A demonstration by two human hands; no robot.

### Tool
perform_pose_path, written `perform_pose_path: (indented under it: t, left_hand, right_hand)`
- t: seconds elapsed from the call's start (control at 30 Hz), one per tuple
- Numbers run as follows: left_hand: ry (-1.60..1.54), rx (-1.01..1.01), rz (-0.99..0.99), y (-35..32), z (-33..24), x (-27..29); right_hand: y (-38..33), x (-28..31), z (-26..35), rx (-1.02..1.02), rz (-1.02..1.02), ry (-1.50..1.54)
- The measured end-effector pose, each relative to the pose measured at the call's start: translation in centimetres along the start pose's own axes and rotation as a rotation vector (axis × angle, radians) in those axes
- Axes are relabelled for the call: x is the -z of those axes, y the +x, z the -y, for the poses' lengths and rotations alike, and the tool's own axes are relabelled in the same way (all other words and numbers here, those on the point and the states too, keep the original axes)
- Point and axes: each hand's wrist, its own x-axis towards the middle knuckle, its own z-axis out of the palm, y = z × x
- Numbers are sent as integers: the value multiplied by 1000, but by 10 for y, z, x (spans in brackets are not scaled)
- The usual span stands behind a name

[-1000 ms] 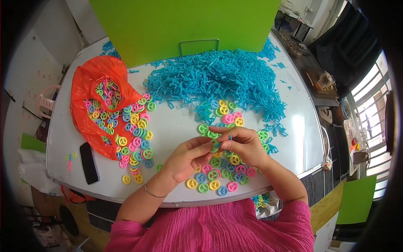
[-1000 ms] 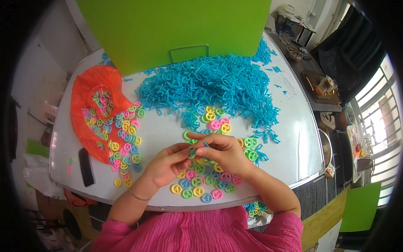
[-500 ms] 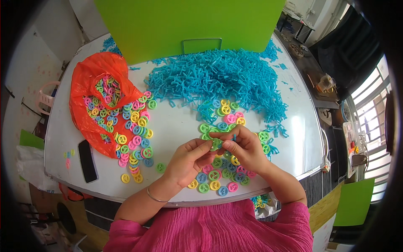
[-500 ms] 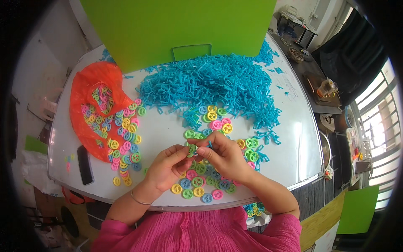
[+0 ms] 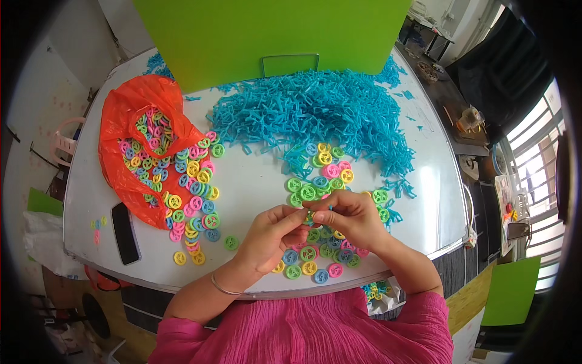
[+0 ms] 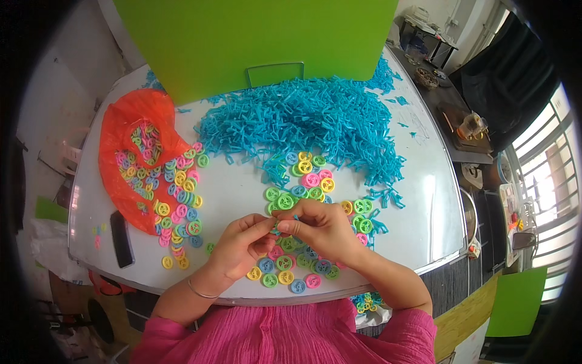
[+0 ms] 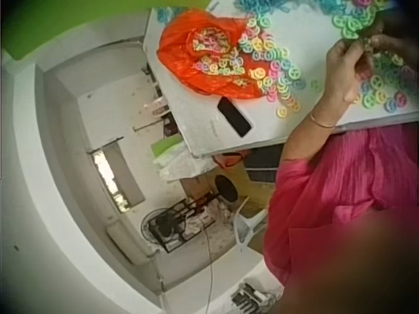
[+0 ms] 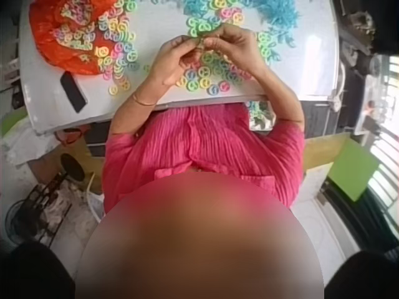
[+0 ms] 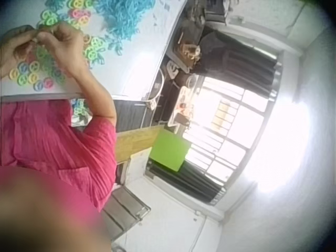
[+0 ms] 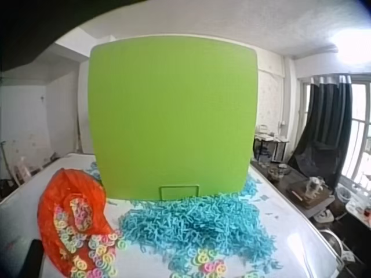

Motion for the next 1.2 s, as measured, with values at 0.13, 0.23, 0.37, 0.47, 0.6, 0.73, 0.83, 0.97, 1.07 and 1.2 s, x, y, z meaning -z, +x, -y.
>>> perform_pose_path:
  t: [0.13,0.23,0.37,0.47,0.6,0.73,0.83,0.97,1.07,1.2]
  left_hand:
    - [78,-66,-71,-3,4,-9]
    - [168,-160,-90,-5,5,-14]
    - [240,-315,-117,-6,8,-20]
    - [224,-266,-116,-5,4,-18]
    - [148,-231,-68,-6,-5,-15]
    - [461,-417,-99,-4,-6,-11]
    - [584,-448,-127,-6,-8,-18]
    - [608,-425,-150,-5,-4,-16]
    - [667,-472,-145,0,3,-14]
    - [563,-488,-167,-1,5,-16]
  right_hand:
    - [1,-2,-4,-39,-32,15]
    - [1,-5,-5,-46,-68,90]
    - [-4,-12,-14,-70,-153,126]
    - [-7,-8,-11,-69,-139,-124]
    - [2,-4,12,191,-126,-430]
    - [4,15,17,762,-35,-1124]
    - [2,11,9,810,-12,-1109]
    - [-2,5,1,846,-23,-1136]
    - [-6,-1,-3,759,-83,-1210]
    - [-10,-7,-7,636,-166,-1065]
